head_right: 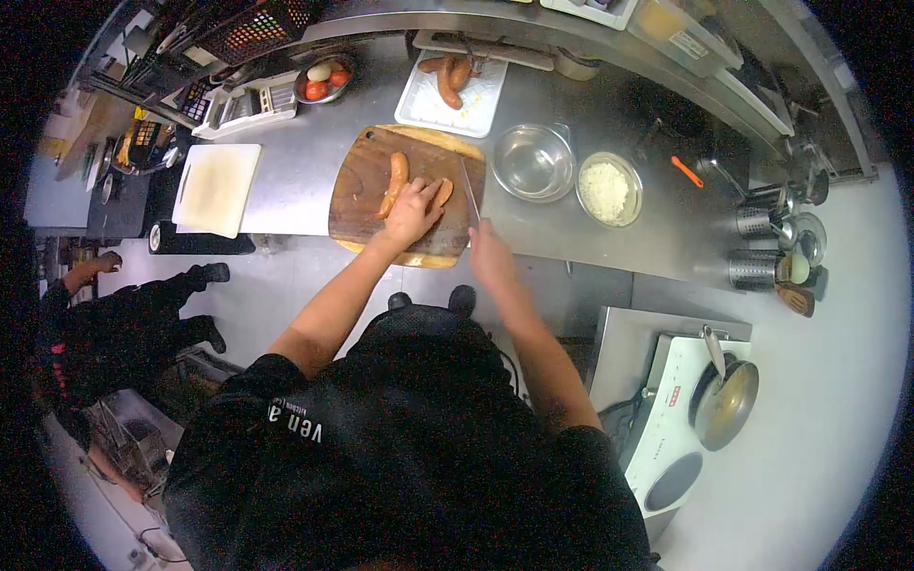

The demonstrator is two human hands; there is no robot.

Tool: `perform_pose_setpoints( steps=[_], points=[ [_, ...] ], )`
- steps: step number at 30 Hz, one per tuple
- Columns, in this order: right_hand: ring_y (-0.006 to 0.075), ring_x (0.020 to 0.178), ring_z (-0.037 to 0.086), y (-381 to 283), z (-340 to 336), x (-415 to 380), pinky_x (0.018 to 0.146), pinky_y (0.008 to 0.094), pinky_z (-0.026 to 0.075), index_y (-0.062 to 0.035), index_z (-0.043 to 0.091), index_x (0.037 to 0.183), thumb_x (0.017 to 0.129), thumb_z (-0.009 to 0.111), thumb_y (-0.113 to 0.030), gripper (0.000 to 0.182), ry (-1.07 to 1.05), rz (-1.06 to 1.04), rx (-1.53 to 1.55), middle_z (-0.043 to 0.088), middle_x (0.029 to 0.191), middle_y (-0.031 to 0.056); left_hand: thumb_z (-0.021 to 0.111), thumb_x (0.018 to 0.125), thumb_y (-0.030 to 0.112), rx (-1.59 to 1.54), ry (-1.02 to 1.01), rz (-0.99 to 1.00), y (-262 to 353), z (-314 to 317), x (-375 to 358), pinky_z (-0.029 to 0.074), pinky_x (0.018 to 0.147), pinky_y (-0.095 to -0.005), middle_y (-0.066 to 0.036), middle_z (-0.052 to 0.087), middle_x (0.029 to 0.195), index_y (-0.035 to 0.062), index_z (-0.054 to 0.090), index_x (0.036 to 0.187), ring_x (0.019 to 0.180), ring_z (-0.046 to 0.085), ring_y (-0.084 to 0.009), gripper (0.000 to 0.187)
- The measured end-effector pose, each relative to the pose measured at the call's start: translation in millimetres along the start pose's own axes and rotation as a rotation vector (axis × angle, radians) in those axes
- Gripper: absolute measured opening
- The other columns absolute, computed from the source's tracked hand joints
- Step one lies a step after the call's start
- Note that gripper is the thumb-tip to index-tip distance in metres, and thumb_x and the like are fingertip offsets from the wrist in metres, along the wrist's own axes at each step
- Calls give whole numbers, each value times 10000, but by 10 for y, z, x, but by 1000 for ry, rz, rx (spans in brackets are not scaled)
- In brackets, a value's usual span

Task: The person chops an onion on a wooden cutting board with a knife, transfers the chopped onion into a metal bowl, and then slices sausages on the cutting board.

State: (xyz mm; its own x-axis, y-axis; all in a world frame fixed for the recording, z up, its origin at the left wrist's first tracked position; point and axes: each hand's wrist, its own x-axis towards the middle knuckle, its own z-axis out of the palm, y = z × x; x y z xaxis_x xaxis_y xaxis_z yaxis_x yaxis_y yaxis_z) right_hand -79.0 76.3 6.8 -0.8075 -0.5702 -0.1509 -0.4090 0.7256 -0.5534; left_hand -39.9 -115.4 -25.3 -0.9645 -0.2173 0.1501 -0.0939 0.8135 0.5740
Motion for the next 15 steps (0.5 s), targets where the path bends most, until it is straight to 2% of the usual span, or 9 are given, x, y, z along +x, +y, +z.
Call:
perform_pose_setpoints(
  steps=[1,2,4,8,11,15],
  points=[
    [483,766,583,-102,-32,-30,670,552,451,2,431,981,963,417,-238,241,2,49,54,610,805,275,669,775,185,-17,17,-6,21,-9,-23,440,891,-413,-169,529,1112,30,532,1247,1038,509,-347,516],
    [483,766,583,-73,31,-29,670,552,451,2,431,981,963,417,-238,241,-3,54,55,610,805,275,669,775,185,-19,11,-9,46,-2,-28,440,891,-413,-169,529,1112,30,532,1247,1038,509,-347,516],
    [479,763,584,-56,143,-23,667,560,446,-1,438,961,963,416,-229,229,9,21,41,606,798,279,655,810,174,-59,125,-75,44,56,-20,443,873,-402,-174,556,1061,11,543,1235,958,538,-351,469],
    [475,758,586,-137,80,-74,662,558,447,-6,438,964,962,416,-224,219,-47,77,7,607,793,274,636,826,162,-60,120,-123,12,123,19,444,869,-400,-179,560,1062,20,542,1240,945,540,-357,448],
    [469,713,592,-116,118,-84,635,546,455,2,421,953,960,431,-234,236,-5,18,-32,607,742,275,634,822,151,-16,105,-37,12,146,16,446,860,-404,-181,558,1061,29,540,1246,937,538,-365,450],
    [476,752,588,-117,81,-83,662,559,446,-3,439,970,958,418,-216,215,-26,65,-9,616,794,272,620,822,143,123,176,64,105,53,-77,448,846,-413,-188,554,1038,36,535,1254,928,530,-373,454]
  ],
)
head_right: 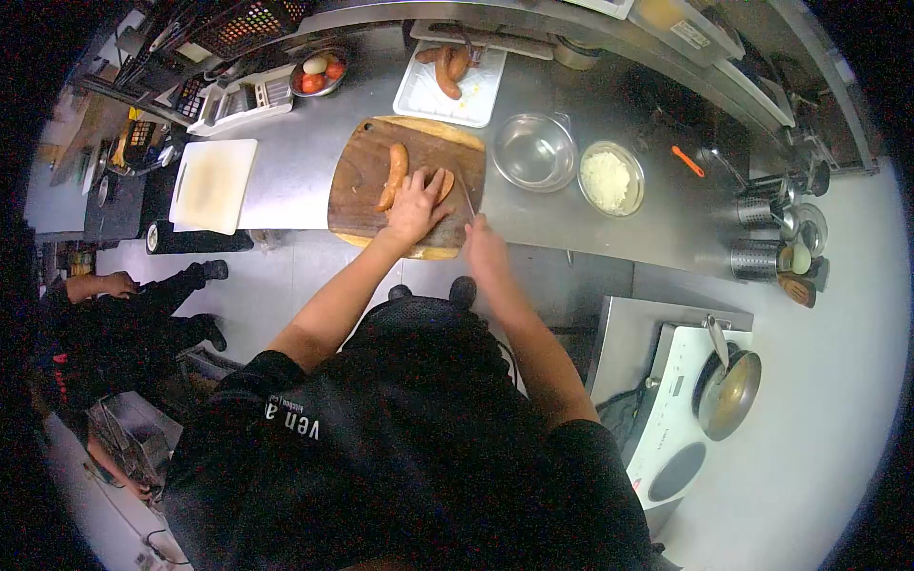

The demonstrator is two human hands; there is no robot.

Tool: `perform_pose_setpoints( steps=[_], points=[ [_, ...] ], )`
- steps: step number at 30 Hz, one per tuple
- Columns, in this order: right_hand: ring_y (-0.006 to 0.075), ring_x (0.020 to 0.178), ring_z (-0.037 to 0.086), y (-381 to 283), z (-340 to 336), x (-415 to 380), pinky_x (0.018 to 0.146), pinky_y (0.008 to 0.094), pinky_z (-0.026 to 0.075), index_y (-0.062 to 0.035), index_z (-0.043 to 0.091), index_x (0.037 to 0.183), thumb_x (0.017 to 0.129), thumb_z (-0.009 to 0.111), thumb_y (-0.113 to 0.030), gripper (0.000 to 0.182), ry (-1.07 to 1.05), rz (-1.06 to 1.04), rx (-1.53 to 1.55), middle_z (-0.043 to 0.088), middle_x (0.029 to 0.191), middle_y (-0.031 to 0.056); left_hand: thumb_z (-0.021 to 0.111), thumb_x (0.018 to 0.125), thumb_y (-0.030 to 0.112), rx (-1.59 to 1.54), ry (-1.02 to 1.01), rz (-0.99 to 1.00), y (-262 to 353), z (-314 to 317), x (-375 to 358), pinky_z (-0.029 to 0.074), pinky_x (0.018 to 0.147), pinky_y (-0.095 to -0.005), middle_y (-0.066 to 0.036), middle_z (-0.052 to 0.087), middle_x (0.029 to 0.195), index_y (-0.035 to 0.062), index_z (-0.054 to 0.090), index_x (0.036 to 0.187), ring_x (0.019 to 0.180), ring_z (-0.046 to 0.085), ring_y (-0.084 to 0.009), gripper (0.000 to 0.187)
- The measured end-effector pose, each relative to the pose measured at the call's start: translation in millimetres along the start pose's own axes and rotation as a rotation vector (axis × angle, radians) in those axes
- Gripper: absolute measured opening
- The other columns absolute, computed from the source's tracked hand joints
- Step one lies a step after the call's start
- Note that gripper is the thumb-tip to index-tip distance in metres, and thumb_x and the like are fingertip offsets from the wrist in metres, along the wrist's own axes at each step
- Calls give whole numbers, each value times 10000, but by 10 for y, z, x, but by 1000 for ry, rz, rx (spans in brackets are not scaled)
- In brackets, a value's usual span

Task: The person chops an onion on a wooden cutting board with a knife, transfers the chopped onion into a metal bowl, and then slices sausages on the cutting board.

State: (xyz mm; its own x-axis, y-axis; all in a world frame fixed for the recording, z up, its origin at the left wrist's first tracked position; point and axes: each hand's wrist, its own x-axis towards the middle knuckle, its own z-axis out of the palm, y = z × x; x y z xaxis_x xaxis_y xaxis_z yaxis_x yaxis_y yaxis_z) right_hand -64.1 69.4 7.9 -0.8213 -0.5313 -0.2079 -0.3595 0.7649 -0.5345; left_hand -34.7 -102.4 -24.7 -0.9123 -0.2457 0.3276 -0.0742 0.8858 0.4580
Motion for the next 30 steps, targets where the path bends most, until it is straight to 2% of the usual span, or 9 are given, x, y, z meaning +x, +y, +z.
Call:
perform_pose_setpoints(
  steps=[2,5,7,10,13,14,16,19,30],
  points=[
    [478,756,587,48,-33,5,666,560,444,0,441,975,958,417,-216,218,0,22,9,616,795,276,614,827,152,68,4,42,3,-62,-18,450,840,-415,-187,554,1034,39,532,1259,923,527,-373,454],
    [488,767,580,71,-111,-12,676,569,435,9,445,987,957,418,-220,232,-26,71,47,611,792,288,592,857,170,82,-170,-75,-151,95,17,457,860,-412,-211,579,1082,31,515,1268,968,552,-377,440],
    [496,774,575,52,-162,-37,684,577,428,16,446,988,961,413,-234,253,-28,54,29,605,784,299,573,875,169,-425,-16,-233,-226,184,101,456,890,-410,-235,588,1137,18,516,1254,1030,570,-370,412],
    [497,776,575,-20,-185,-84,687,576,429,17,446,985,966,405,-244,265,-7,43,72,603,780,303,552,885,160,-478,-187,-448,-293,159,154,449,911,-409,-253,583,1157,6,534,1225,1067,575,-354,374],
    [497,768,575,-11,-131,-67,682,572,433,15,448,984,970,398,-253,273,-14,78,76,602,775,301,569,847,139,-250,-96,-361,-192,98,75,429,929,-434,-249,580,1106,-1,518,1247,1040,524,-430,427],
    [497,768,575,0,-114,-64,682,572,433,15,448,984,970,398,-253,273,-13,80,78,602,775,301,569,847,139,-249,-99,-359,-161,79,56,429,929,-434,-249,580,1106,-1,518,1247,1040,524,-430,427],
    [488,750,581,-5,-88,-54,671,568,436,14,445,971,970,396,-249,268,-32,57,62,604,767,294,619,812,118,108,-14,-266,-114,44,24,430,926,-415,-211,546,1182,22,544,1233,1061,529,-387,439],
    [473,732,592,-17,-11,-16,657,563,440,9,437,961,971,391,-241,254,11,-55,41,607,752,281,624,781,85,-142,-65,-187,-112,80,43,421,927,-420,-196,510,1202,27,521,1262,1052,502,-394,494],
    [452,691,608,-52,152,156,620,548,461,7,420,948,961,393,-214,223,-38,-72,-37,611,709,264,604,748,43,6,-218,-201,-76,110,172,428,923,-426,-189,485,1249,42,444,1336,1044,498,-406,609]
  ],
)
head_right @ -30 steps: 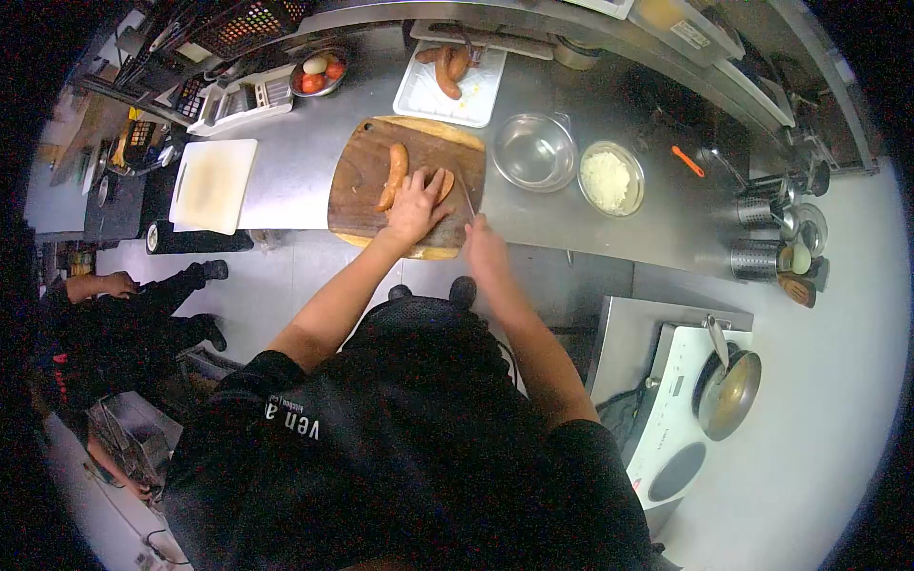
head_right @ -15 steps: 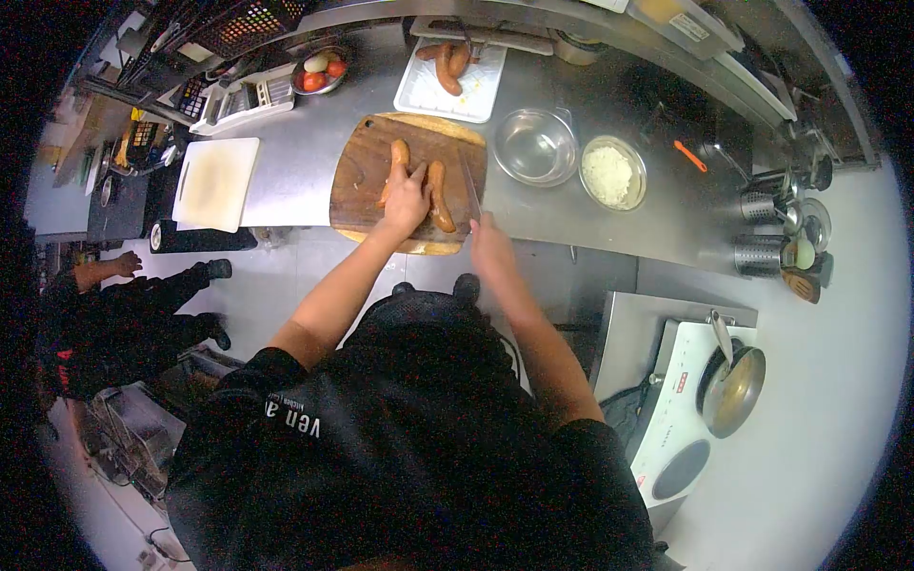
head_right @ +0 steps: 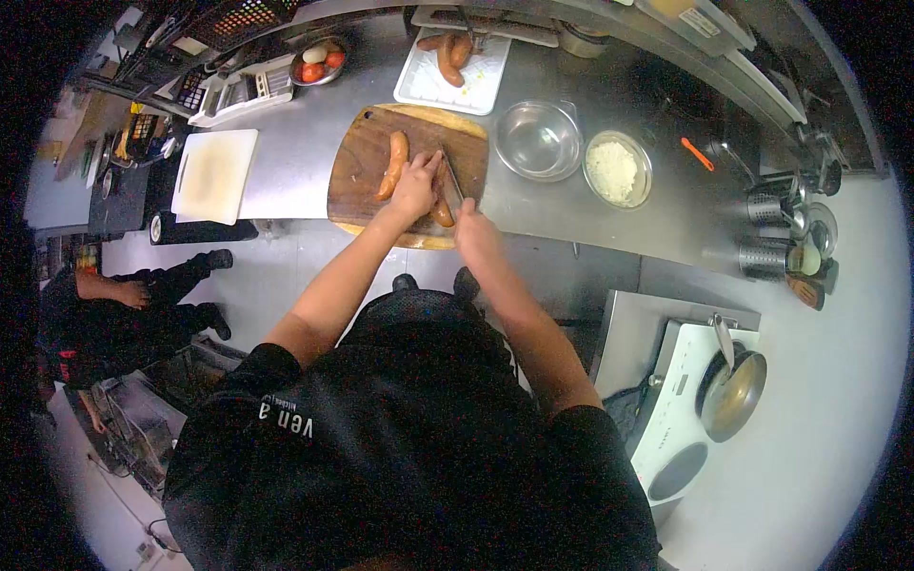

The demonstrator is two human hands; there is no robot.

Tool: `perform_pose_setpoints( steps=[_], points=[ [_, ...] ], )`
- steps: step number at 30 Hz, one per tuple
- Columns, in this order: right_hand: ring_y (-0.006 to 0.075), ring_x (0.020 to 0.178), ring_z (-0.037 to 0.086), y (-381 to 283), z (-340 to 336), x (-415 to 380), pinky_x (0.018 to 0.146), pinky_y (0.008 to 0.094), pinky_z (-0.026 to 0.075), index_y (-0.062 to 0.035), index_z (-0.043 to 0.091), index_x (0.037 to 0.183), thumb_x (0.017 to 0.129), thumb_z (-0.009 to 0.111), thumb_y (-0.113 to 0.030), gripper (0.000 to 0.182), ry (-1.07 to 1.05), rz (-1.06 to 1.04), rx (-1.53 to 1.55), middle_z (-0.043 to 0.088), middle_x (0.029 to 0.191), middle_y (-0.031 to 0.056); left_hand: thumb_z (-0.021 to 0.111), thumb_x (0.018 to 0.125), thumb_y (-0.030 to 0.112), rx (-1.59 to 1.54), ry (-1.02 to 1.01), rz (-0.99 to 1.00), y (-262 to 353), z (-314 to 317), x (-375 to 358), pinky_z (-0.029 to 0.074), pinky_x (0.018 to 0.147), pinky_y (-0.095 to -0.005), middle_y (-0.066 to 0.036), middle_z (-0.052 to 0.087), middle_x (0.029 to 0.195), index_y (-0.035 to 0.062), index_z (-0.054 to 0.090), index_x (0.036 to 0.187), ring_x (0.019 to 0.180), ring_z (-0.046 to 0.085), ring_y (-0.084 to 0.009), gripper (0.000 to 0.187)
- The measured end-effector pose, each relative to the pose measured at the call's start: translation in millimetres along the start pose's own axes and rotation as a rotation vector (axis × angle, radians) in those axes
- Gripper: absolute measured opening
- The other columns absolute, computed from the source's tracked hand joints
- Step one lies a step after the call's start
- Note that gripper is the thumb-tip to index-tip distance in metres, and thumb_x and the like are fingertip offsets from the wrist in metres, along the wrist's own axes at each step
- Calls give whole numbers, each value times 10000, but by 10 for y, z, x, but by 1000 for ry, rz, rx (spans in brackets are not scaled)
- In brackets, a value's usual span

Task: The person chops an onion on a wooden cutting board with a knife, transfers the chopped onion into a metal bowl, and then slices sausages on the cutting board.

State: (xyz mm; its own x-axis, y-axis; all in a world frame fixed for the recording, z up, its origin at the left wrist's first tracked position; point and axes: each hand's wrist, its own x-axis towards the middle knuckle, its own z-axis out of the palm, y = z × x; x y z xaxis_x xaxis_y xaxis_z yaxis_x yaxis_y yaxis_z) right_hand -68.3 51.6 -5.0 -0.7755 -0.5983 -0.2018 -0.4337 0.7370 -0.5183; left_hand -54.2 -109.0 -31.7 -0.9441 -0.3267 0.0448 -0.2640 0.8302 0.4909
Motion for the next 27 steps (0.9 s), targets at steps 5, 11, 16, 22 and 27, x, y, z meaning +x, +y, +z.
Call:
perform_pose_setpoints(
  steps=[5,11,16,22,27],
  points=[
    [468,692,598,-19,-50,23,628,555,458,-3,409,947,968,390,-265,264,-33,29,11,604,695,269,606,724,23,-7,-99,-47,32,-87,17,429,929,-427,-192,484,1238,53,427,1352,1054,493,-408,653],
    [474,748,601,13,22,403,673,555,462,17,427,962,963,375,-248,271,-73,-3,21,604,739,303,586,746,34,-24,-109,-33,-32,-54,77,429,933,-428,-197,487,1227,46,429,1343,1060,494,-404,617],
    [496,821,585,-52,42,767,732,565,442,34,449,977,960,388,-244,285,-50,-20,71,598,791,333,573,770,53,-26,-67,-45,14,-60,19,438,916,-402,-160,502,1238,47,448,1323,1034,507,-380,567],
    [475,736,602,28,-127,350,663,568,458,8,446,981,968,379,-262,278,-57,6,-1,613,747,294,588,801,80,-129,78,-14,-44,-8,-100,444,907,-404,-159,516,1247,15,506,1272,1020,515,-363,482],
    [474,731,600,-25,-211,219,652,564,454,-2,433,972,972,375,-271,276,-123,-1,-50,615,742,282,593,804,77,-108,89,-7,-41,26,-71,447,905,-405,-149,524,1236,16,521,1259,1029,515,-355,464]
  ],
)
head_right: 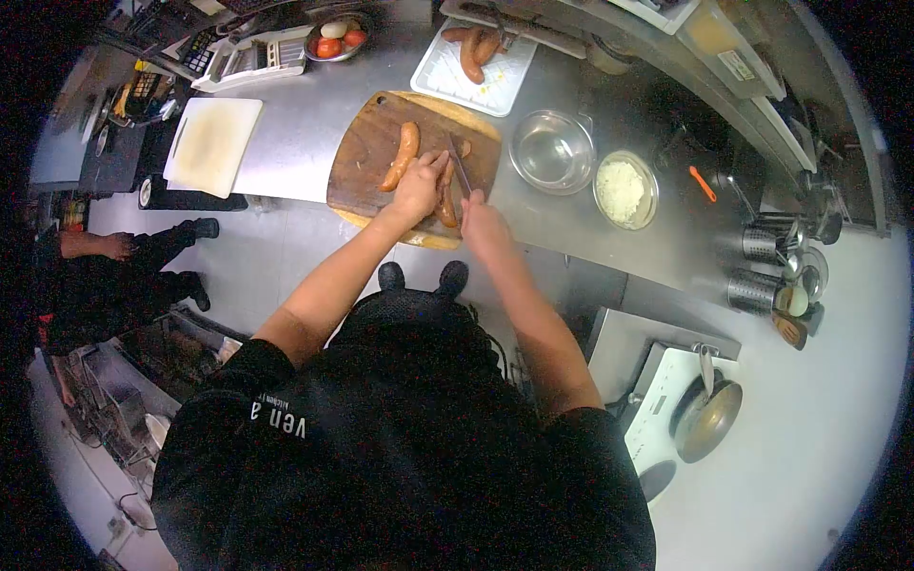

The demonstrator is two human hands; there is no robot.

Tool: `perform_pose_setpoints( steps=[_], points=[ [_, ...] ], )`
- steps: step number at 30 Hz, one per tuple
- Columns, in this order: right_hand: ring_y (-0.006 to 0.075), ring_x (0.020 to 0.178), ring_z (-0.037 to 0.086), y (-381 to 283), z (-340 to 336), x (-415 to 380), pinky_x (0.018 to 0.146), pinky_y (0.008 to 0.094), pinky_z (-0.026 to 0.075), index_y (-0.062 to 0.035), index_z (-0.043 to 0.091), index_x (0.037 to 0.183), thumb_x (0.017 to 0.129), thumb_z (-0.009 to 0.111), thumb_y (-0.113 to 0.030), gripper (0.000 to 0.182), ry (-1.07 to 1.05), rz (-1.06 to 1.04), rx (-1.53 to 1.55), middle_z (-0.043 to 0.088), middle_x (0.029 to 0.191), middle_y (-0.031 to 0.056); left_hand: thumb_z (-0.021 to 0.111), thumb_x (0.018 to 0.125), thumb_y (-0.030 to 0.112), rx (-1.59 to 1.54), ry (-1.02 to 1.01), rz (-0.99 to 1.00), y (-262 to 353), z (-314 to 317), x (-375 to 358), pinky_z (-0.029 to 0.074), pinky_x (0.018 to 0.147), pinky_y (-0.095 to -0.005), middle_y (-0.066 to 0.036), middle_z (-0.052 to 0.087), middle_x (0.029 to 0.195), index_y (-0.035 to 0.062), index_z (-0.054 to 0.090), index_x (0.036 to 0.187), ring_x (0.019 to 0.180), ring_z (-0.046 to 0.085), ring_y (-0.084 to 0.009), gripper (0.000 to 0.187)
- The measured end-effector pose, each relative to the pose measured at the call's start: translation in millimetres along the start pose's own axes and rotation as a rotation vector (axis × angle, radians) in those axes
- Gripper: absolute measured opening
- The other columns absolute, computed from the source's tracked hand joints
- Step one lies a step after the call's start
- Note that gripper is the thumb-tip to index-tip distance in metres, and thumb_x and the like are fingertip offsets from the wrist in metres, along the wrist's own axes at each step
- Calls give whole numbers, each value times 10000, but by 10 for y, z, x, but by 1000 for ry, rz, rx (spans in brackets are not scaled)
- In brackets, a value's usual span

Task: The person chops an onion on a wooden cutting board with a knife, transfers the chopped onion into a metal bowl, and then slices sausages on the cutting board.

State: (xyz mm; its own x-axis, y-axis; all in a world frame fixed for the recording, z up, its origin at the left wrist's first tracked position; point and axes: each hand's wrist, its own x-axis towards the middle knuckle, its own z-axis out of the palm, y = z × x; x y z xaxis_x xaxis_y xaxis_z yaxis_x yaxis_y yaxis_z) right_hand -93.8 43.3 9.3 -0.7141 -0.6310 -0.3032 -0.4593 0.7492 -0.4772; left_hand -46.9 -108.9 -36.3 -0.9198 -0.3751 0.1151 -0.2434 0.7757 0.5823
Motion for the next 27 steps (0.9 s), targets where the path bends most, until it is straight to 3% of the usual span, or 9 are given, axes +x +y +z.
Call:
perform_pose_setpoints(
  steps=[5,13,20,27],
  points=[
    [462,729,602,-20,20,-34,653,555,457,-5,426,976,975,368,-270,271,-6,-2,-11,613,731,275,566,785,64,11,29,53,-42,13,-1,448,891,-400,-192,553,1188,-13,531,1240,1020,542,-385,463],
    [466,744,603,-66,-23,-1,674,552,463,-3,434,987,966,383,-252,255,-42,24,-36,609,729,280,562,799,66,38,-75,-54,13,-31,27,443,908,-408,-179,539,1189,9,501,1271,1038,529,-367,480],
    [500,789,586,-81,171,528,694,560,455,15,443,979,962,397,-263,282,47,-53,69,606,785,317,566,807,77,33,-96,-67,18,-55,40,445,905,-419,-186,537,1177,26,485,1290,1044,524,-373,492],
    [479,741,596,39,-58,94,669,559,456,1,443,971,965,391,-257,264,42,-32,2,606,746,299,591,796,62,-90,82,-41,40,-37,-100,447,901,-410,-187,555,1180,-10,560,1196,1043,531,-372,408]
  ],
)
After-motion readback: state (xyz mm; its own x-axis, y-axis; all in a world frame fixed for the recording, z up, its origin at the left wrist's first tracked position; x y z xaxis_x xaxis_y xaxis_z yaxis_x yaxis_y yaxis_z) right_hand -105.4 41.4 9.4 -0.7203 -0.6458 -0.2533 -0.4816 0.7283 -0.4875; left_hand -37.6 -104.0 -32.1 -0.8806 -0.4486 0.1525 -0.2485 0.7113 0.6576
